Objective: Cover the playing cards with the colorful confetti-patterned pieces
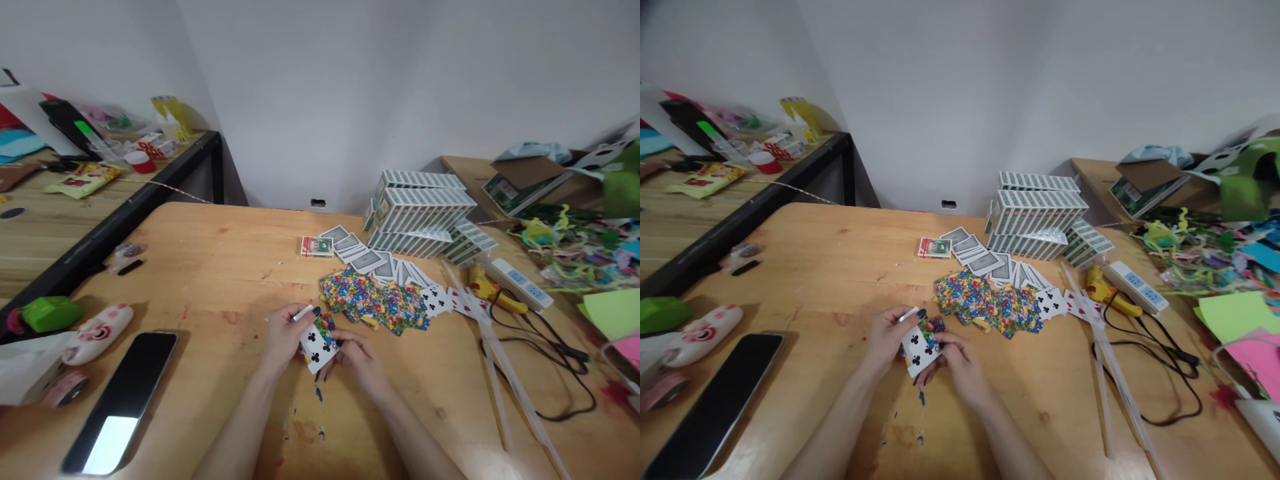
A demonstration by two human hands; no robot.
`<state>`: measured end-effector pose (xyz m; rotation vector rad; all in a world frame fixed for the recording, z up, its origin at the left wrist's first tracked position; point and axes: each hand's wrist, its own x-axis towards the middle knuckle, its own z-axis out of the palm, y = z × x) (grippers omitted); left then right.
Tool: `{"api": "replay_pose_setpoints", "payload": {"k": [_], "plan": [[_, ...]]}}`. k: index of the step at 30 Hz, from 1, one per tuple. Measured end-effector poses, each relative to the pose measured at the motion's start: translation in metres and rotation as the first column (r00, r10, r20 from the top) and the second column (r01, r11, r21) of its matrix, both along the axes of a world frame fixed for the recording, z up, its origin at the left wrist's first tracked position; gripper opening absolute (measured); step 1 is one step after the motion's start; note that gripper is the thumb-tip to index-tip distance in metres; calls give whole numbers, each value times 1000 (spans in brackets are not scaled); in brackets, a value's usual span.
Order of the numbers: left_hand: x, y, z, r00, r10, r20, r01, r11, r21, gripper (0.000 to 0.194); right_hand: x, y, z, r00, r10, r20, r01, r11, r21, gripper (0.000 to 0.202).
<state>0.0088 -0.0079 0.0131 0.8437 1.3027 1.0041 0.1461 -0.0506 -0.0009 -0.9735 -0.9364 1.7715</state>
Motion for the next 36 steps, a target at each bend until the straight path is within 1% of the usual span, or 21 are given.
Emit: {"api": "replay_pose_setpoints", "payload": {"k": [2, 3, 6, 7, 9, 11, 12, 13, 15, 16, 19, 21, 25, 28, 32, 36], "plan": [[-1, 0, 0, 1000, -22, 2, 22, 1000, 2, 18, 1, 1, 0, 1000, 27, -10, -27, 1000, -9, 28], [-2, 0, 0, 999, -39, -1, 39, 999, 5, 17, 1, 2, 0, 999, 24, 21, -24, 1000, -14, 29], [-1, -1, -2, 996, -92, -2, 92, 996, 16, 18, 1, 4, -1, 983, -19, 185, 17, 1000, 16, 32], [0, -1, -2, 995, -97, 23, 96, 995, 23, 19, 0, 4, -2, 974, -37, 223, 30, 999, 37, 31], [2, -1, -3, 988, -80, 130, 75, 996, 44, 26, 0, 5, -3, 966, -91, 244, 75, 994, 74, 29], [4, -1, -3, 963, -55, 264, 44, 998, 49, 39, 1, 6, -4, 962, -170, 212, 153, 984, 94, 27], [5, -1, -4, 951, -44, 306, 30, 998, 49, 43, 2, 7, -4, 958, -218, 188, 203, 974, 99, 27], [6, -1, -4, 948, -33, 317, 18, 999, 51, 43, 3, 7, -5, 951, -263, 163, 248, 963, 104, 26], [8, -2, -5, 967, -10, 253, -11, 997, 80, 37, 5, 7, -5, 943, -310, 124, 298, 948, 109, 30], [9, -3, -6, 980, 1, 200, -24, 993, 112, 34, 6, 7, -4, 943, -312, 112, 301, 947, 110, 36], [12, -5, -7, 996, 28, 79, -43, 980, 194, 32, 9, 7, -4, 959, -265, 99, 254, 961, 105, 54], [15, -7, -8, 998, 49, 48, -58, 977, 205, 36, 10, 7, -4, 963, -249, 105, 239, 966, 100, 59], [19, -9, -9, 995, 100, -5, -97, 977, 188, 39, 10, 8, -7, 959, -263, 109, 253, 963, 96, 59], [21, -11, -9, 994, 110, -25, -103, 975, 196, 39, 10, 8, -7, 962, -261, 79, 253, 963, 94, 58], [23, -16, -11, 995, 84, -52, -70, 970, 234, 41, 11, 8, -3, 965, -260, 43, 255, 962, 95, 55], [23, -19, -17, 995, 35, -89, -10, 964, 266, 46, 12, 8, 2, 968, -251, 21, 248, 964, 100, 54]]}}
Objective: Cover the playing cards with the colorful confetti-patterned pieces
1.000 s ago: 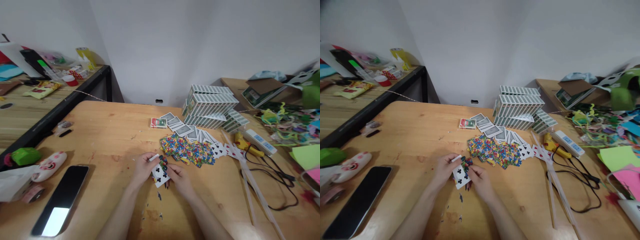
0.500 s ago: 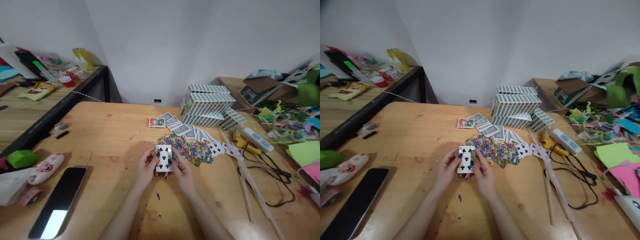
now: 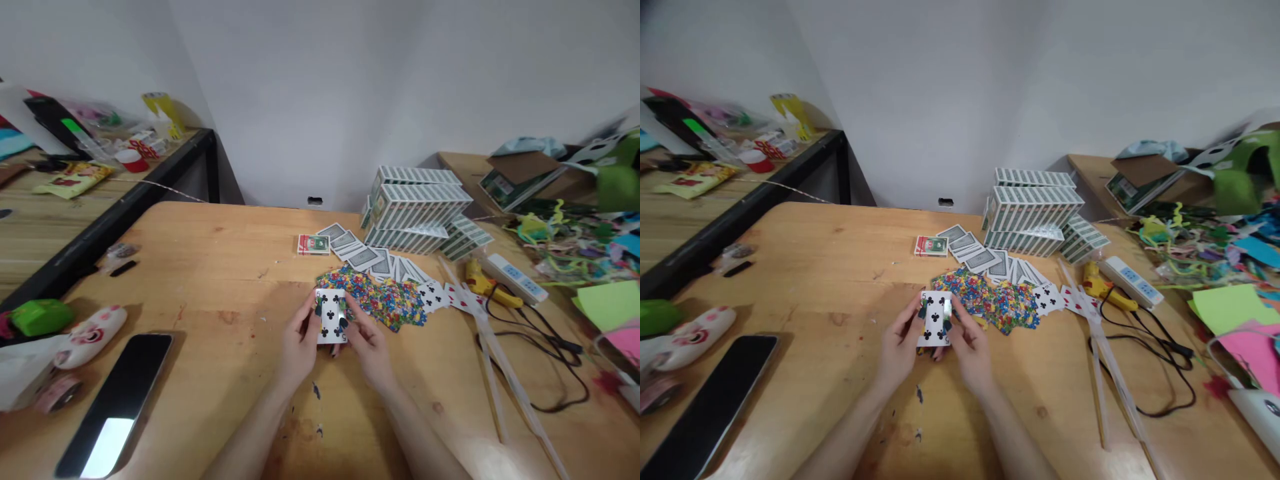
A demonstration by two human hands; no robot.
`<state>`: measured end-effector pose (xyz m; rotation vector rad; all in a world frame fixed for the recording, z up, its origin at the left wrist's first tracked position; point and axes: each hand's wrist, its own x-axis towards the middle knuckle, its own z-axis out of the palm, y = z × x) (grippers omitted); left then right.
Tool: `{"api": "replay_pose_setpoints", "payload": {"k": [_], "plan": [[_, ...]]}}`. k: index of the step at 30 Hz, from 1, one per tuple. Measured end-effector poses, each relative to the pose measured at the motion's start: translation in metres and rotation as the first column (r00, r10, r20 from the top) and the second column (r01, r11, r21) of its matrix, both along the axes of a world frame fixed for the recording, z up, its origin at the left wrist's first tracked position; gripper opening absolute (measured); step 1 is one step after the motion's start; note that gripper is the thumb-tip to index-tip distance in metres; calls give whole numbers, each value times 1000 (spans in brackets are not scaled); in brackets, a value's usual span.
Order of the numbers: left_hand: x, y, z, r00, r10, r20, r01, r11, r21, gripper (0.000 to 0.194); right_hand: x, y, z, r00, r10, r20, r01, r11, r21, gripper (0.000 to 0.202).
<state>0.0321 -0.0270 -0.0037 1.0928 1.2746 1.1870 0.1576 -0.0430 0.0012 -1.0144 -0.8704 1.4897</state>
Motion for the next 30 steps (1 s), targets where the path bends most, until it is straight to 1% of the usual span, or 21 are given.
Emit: {"api": "replay_pose_setpoints", "payload": {"k": [4, 7, 9, 13, 17, 22, 30], "plan": [[1, -3, -5, 990, -4, -143, 16, 996, 83, 46, 1, 0, 1, 1000, 20, -20, -19, 1000, 13, 55], [3, -5, -5, 967, 45, -250, -16, 993, 119, 44, 0, -1, 0, 999, 23, -30, -23, 1000, 10, 56], [3, -7, -5, 956, 82, -283, -47, 991, 129, 43, 0, -2, -2, 999, 28, -42, -28, 1000, 1, 56], [3, -8, -4, 948, 115, -296, -72, 986, 152, 41, -1, -3, -4, 998, 36, -46, -36, 999, 3, 58], [3, -8, -2, 954, 132, -269, -91, 983, 162, 39, -1, -4, -3, 999, 38, -34, -38, 999, 14, 56], [5, -8, 0, 965, 133, -224, -100, 983, 153, 38, 0, -4, -5, 999, 35, -29, -34, 999, 14, 55], [5, -9, 2, 963, 134, -234, -105, 985, 135, 33, 0, -4, -3, 999, 34, 1, -34, 999, 3, 55]]}}
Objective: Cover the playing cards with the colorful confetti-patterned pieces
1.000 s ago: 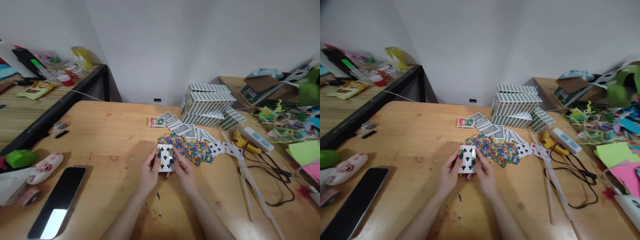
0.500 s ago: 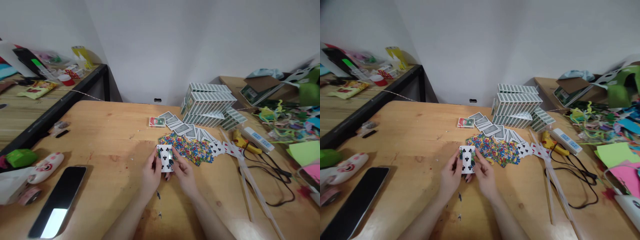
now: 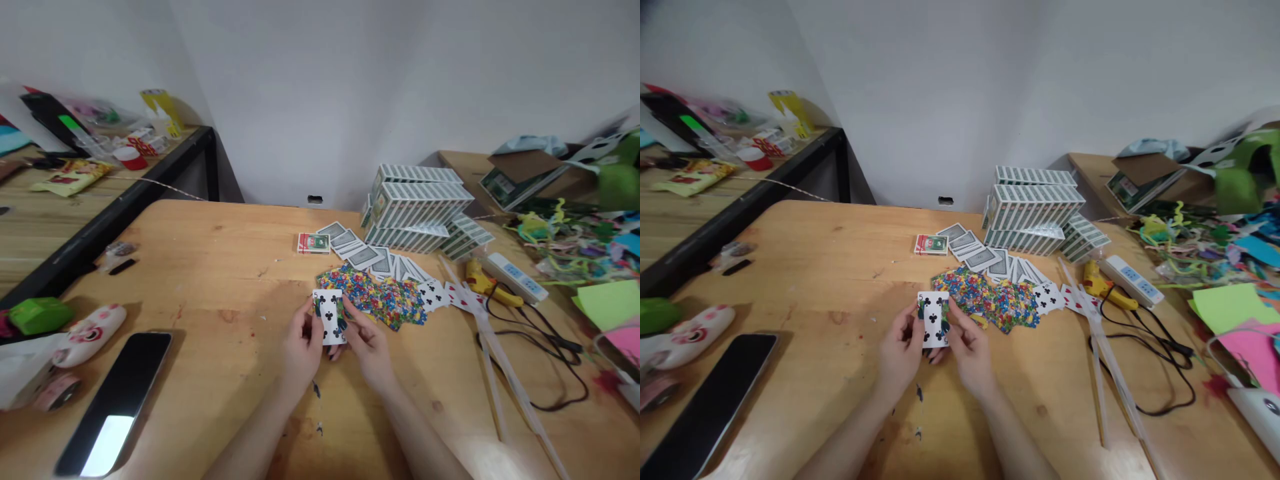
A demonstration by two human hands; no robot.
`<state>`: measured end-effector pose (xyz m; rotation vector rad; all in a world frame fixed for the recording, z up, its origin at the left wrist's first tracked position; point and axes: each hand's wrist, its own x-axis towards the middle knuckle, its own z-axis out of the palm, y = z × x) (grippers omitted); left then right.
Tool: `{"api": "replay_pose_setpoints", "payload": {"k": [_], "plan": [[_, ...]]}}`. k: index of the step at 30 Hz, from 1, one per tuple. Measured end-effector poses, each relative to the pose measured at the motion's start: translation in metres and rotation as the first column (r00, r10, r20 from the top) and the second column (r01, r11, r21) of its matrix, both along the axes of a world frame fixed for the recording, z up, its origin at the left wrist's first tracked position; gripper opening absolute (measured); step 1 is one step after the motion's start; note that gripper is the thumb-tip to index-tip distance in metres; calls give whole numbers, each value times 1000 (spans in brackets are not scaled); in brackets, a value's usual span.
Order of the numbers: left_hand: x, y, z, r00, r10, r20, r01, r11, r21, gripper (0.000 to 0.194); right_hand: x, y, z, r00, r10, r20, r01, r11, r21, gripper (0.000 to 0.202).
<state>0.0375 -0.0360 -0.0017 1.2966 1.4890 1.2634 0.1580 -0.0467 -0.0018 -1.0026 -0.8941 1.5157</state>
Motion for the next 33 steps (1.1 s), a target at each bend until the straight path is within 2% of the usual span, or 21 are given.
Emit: {"api": "replay_pose_setpoints", "payload": {"k": [8, 12, 19, 26, 33], "plan": [[2, -2, -2, 996, 2, 85, -3, 1000, 12, 27, 0, 1, 1, 1000, -8, -18, 8, 1000, -4, 52], [5, -2, 2, 982, 33, 185, -36, 999, 14, 27, 1, 1, 1, 1000, -4, -24, 4, 1000, -1, 45], [8, 1, 7, 946, 106, 306, -102, 994, -30, 29, 0, 2, 5, 1000, 5, -4, -6, 1000, -24, 45], [7, 1, 4, 960, 95, 263, -111, 993, 49, 22, -1, 2, 7, 1000, -15, -5, 15, 1000, -16, 37], [7, 1, 2, 960, 95, 262, -106, 994, 28, 21, 0, 1, 8, 999, 2, -35, -2, 1000, -4, 32]]}}
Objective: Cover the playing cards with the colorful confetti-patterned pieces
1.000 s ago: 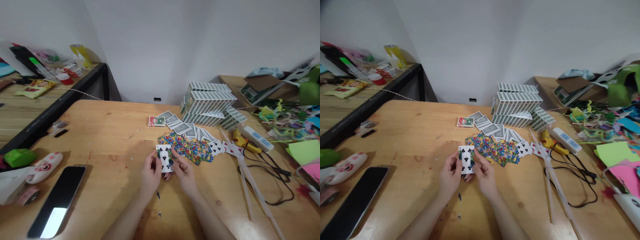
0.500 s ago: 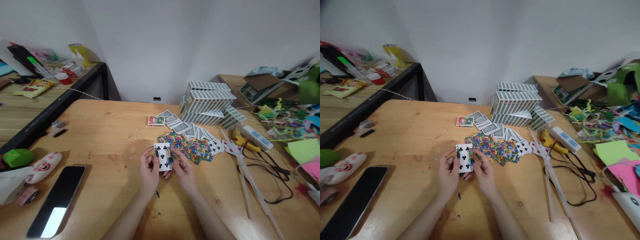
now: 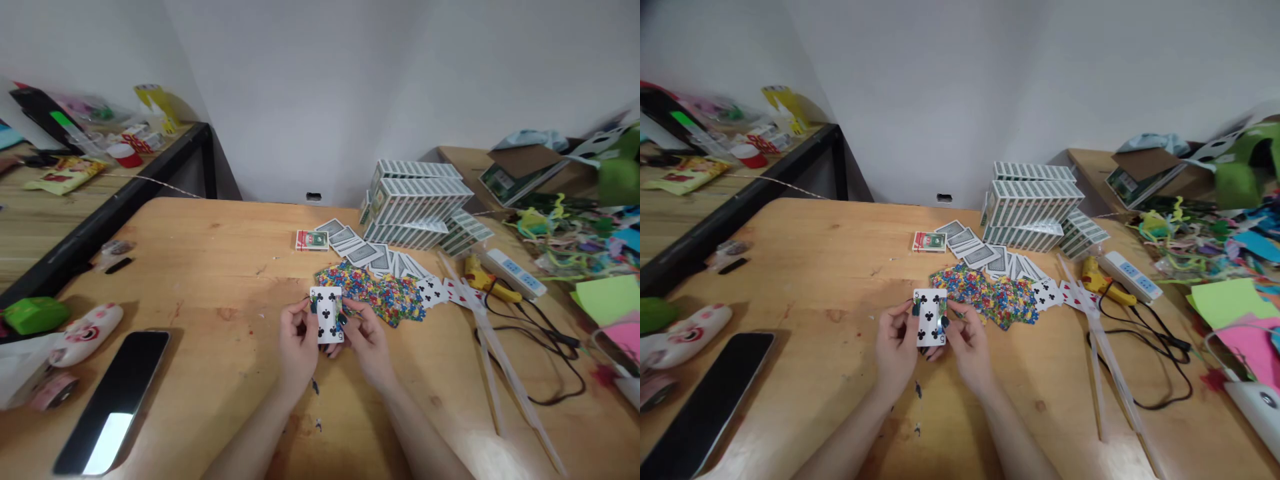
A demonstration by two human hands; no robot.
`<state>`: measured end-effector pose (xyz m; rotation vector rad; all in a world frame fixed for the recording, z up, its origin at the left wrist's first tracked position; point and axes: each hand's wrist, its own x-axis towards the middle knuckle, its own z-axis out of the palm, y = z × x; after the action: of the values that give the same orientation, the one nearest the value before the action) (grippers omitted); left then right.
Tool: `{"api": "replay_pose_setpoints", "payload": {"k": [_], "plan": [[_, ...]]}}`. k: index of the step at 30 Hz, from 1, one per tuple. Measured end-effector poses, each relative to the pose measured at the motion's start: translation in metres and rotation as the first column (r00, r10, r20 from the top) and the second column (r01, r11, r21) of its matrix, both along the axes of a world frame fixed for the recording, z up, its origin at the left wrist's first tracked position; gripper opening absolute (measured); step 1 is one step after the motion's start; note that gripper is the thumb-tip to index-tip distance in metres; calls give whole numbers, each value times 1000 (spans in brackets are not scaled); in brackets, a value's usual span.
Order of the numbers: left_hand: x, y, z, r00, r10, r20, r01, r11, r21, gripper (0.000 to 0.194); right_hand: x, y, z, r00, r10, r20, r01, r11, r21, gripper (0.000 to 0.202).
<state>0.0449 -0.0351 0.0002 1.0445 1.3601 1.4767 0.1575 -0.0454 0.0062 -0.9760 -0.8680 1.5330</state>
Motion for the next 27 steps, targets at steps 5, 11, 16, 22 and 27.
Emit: {"api": "replay_pose_setpoints", "payload": {"k": [5, 11, 16, 22, 27], "plan": [[0, 0, 0, 1000, 0, 9, 0, 1000, -1, 22, -1, 0, 1, 1000, -11, 12, 11, 1000, -15, 34], [0, 0, -2, 1000, 0, 14, 0, 1000, -17, 21, -1, 0, 1, 1000, -6, 5, 6, 1000, -9, 32], [0, 0, -2, 1000, 13, 20, -13, 1000, -20, 21, -1, 0, 1, 1000, -6, 21, 7, 1000, -19, 33], [1, 0, 1, 1000, 16, 23, -15, 1000, -22, 18, -1, -1, 1, 1000, -3, 12, 3, 1000, -12, 33], [1, 0, 1, 999, 28, 19, -27, 999, -24, 20, -2, -1, 0, 1000, -4, 24, 5, 1000, -19, 33]]}}
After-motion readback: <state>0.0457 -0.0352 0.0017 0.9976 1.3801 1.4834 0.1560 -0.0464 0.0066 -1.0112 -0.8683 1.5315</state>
